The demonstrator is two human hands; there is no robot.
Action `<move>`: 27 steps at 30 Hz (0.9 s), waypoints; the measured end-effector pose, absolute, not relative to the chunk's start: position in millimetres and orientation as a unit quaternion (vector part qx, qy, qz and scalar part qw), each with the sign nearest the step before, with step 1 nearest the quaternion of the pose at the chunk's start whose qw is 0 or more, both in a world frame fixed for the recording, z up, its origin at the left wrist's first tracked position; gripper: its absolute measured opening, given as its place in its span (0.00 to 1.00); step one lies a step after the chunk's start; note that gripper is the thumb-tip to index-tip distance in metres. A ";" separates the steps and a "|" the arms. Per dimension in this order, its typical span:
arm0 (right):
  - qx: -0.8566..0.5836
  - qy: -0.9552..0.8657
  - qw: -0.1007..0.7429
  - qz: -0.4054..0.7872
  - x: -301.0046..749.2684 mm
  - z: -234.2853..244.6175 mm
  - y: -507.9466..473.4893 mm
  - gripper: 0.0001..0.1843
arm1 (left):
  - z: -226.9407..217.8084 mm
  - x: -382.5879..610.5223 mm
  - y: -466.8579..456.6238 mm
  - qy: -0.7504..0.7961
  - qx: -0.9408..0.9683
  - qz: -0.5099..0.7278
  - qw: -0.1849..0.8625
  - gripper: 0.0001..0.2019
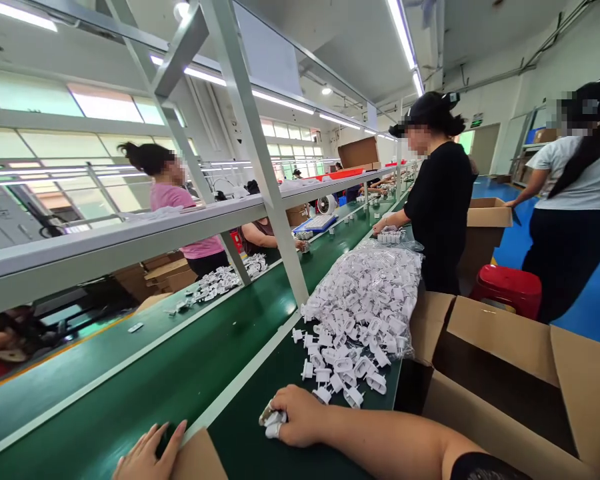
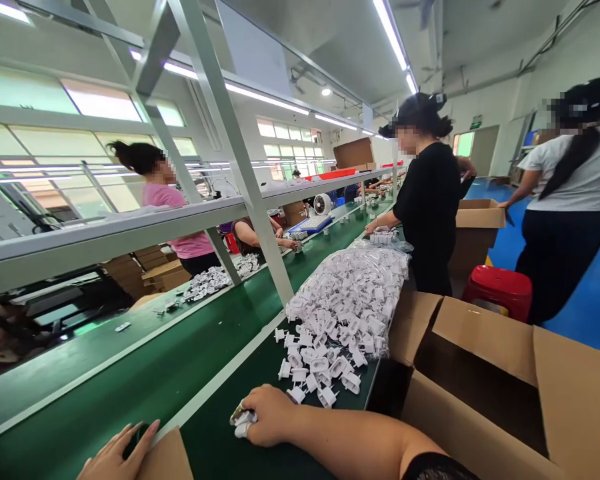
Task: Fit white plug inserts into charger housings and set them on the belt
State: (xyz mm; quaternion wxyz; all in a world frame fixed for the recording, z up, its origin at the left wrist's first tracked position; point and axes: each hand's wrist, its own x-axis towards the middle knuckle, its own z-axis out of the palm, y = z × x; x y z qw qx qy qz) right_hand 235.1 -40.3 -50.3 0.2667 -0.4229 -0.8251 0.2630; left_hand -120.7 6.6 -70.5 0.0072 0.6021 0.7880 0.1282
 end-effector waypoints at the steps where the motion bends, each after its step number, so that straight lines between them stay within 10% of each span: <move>1: -0.423 -0.824 0.268 0.264 235.5 -50.4 -40.5 0.15 | -69.4 -119.9 6.2 0.792 0.600 0.115 0.016 0.43; 27: -0.416 -0.810 0.289 0.294 239.6 -43.5 -46.3 0.14 | -55.6 -107.6 -1.0 0.805 0.589 0.072 0.020 0.39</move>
